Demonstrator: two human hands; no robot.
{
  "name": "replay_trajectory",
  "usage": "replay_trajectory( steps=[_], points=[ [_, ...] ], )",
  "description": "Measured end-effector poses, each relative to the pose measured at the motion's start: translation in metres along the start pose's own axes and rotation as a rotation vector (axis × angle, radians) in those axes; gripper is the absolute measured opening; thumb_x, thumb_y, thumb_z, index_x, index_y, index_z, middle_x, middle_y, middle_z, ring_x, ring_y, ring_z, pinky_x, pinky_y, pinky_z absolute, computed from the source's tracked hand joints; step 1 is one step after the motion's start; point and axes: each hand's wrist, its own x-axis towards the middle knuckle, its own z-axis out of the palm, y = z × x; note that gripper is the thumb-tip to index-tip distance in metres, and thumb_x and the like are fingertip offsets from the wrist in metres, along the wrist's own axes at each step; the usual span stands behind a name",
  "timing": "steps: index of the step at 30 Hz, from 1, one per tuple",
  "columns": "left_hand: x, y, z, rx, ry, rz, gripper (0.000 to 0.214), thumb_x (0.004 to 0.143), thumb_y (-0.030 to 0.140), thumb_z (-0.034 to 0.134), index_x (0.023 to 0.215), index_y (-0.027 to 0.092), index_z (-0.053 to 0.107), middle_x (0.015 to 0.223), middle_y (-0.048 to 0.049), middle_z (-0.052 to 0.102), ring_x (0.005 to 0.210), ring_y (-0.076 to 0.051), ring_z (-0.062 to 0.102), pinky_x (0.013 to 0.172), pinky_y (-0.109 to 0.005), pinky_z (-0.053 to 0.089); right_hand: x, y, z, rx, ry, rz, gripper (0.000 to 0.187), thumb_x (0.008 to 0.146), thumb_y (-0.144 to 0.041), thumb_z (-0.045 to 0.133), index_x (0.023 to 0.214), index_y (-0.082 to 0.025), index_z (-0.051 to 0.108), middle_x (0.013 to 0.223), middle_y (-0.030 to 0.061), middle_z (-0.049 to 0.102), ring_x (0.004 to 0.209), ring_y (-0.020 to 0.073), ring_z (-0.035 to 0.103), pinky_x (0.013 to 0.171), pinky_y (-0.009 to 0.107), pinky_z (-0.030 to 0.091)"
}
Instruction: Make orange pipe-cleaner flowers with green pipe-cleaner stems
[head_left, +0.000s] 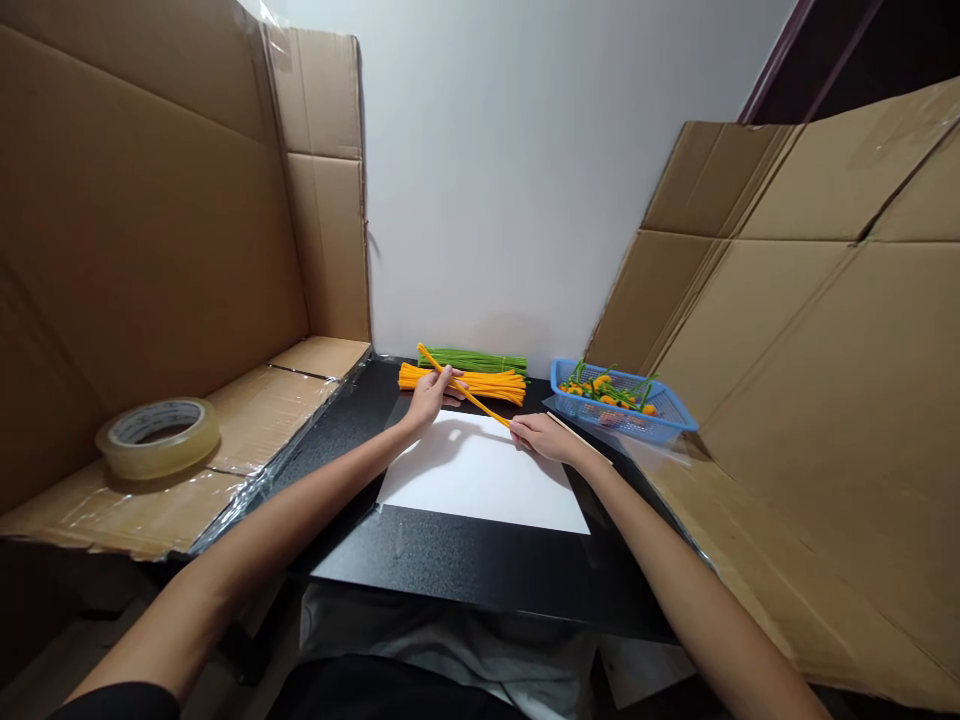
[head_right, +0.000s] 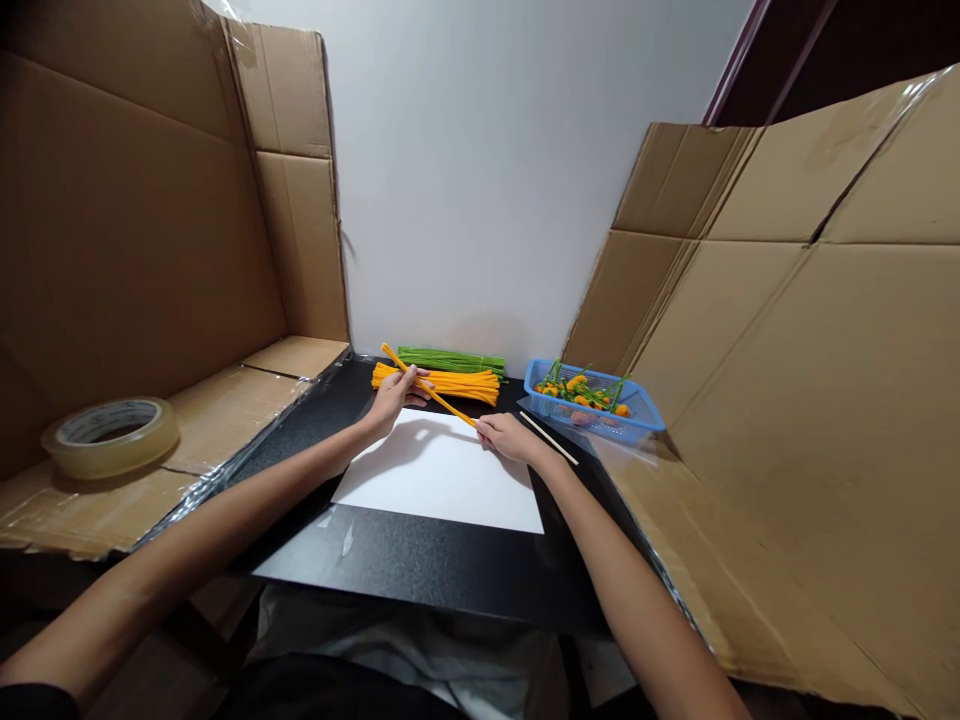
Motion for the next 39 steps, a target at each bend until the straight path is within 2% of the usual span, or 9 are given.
replay_trajectory(
  steps=[9,13,18,21,24,28,33,36,39],
  points=[
    [0.007,0.012,-0.009,-0.168,0.154,-0.032,0.031,0.100,0.040,0.049,0.100,0.011,0.060,0.079,-0.0084,0.073,0.070,-0.014,0.071,0.069,-0.025,0.058,0.001,0.006,0.005,0.372,-0.076,0.072,0.042,0.090,-0.057,0.051,0.074,-0.019,0.055,0.055,-0.0036,0.054,0.043,0.0104,0.048,0.044,0.024,0.036],
    [0.011,0.011,-0.015,-0.209,0.209,-0.040,0.026,0.101,0.034,0.048,0.096,0.011,0.060,0.079,-0.0092,0.074,0.074,-0.014,0.073,0.074,-0.027,0.060,0.004,0.010,0.006,0.519,0.086,0.063,0.046,0.082,-0.064,0.061,0.079,-0.018,0.057,0.055,-0.0041,0.055,0.045,0.0085,0.047,0.047,0.022,0.037],
    [0.018,0.009,-0.023,-0.241,0.209,-0.019,0.015,0.096,0.026,0.059,0.094,0.011,0.062,0.081,-0.0097,0.074,0.079,-0.017,0.074,0.083,-0.032,0.062,0.008,0.014,0.002,0.729,0.360,0.090,0.056,0.064,-0.061,0.079,0.094,-0.018,0.063,0.063,-0.0017,0.063,0.054,0.0102,0.051,0.054,0.025,0.042],
    [0.021,0.007,-0.027,-0.277,0.198,-0.002,0.008,0.091,0.017,0.065,0.095,0.010,0.063,0.084,-0.0095,0.074,0.084,-0.018,0.075,0.090,-0.035,0.061,0.008,0.014,0.000,0.818,0.447,0.145,0.058,0.060,-0.058,0.083,0.099,-0.018,0.067,0.067,0.0001,0.066,0.057,0.0108,0.053,0.054,0.025,0.043],
    [0.021,0.005,-0.030,-0.299,0.188,0.001,0.011,0.085,0.011,0.070,0.093,0.010,0.064,0.085,-0.0097,0.074,0.089,-0.019,0.075,0.095,-0.038,0.059,0.008,0.014,0.000,0.870,0.500,0.184,0.055,0.054,-0.051,0.089,0.094,-0.018,0.072,0.073,0.0025,0.069,0.063,0.0119,0.057,0.057,0.025,0.044],
    [0.020,0.003,-0.031,-0.289,0.139,-0.006,0.016,0.080,0.012,0.076,0.090,0.010,0.064,0.086,-0.0101,0.075,0.091,-0.020,0.074,0.096,-0.038,0.058,0.009,0.019,0.001,0.822,0.537,0.203,0.048,0.049,-0.044,0.090,0.085,-0.016,0.075,0.078,0.0060,0.072,0.068,0.0144,0.060,0.061,0.027,0.046],
    [0.021,0.001,-0.029,-0.236,0.161,-0.013,0.020,0.083,0.023,0.076,0.092,0.009,0.064,0.083,-0.0103,0.075,0.082,-0.018,0.074,0.082,-0.031,0.061,0.010,0.024,0.004,0.580,0.466,0.211,0.032,0.060,-0.042,0.081,0.079,-0.015,0.076,0.074,0.0069,0.072,0.067,0.0171,0.061,0.061,0.030,0.047],
    [0.018,0.002,-0.026,-0.156,0.131,-0.023,0.027,0.084,0.032,0.075,0.092,0.009,0.065,0.078,-0.0093,0.074,0.066,-0.014,0.071,0.066,-0.024,0.058,0.011,0.020,0.007,0.358,0.507,0.101,0.024,0.070,-0.040,0.073,0.076,-0.017,0.075,0.076,0.0078,0.074,0.071,0.0209,0.064,0.068,0.034,0.050],
    [0.012,0.005,-0.017,-0.145,0.038,-0.019,0.030,0.086,0.038,0.072,0.094,0.009,0.067,0.075,-0.0075,0.073,0.055,-0.010,0.064,0.055,-0.020,0.052,0.012,0.011,0.009,0.262,0.549,-0.030,0.023,0.078,-0.040,0.067,0.082,-0.019,0.076,0.086,0.0086,0.076,0.080,0.0228,0.067,0.079,0.037,0.051]
  ],
)
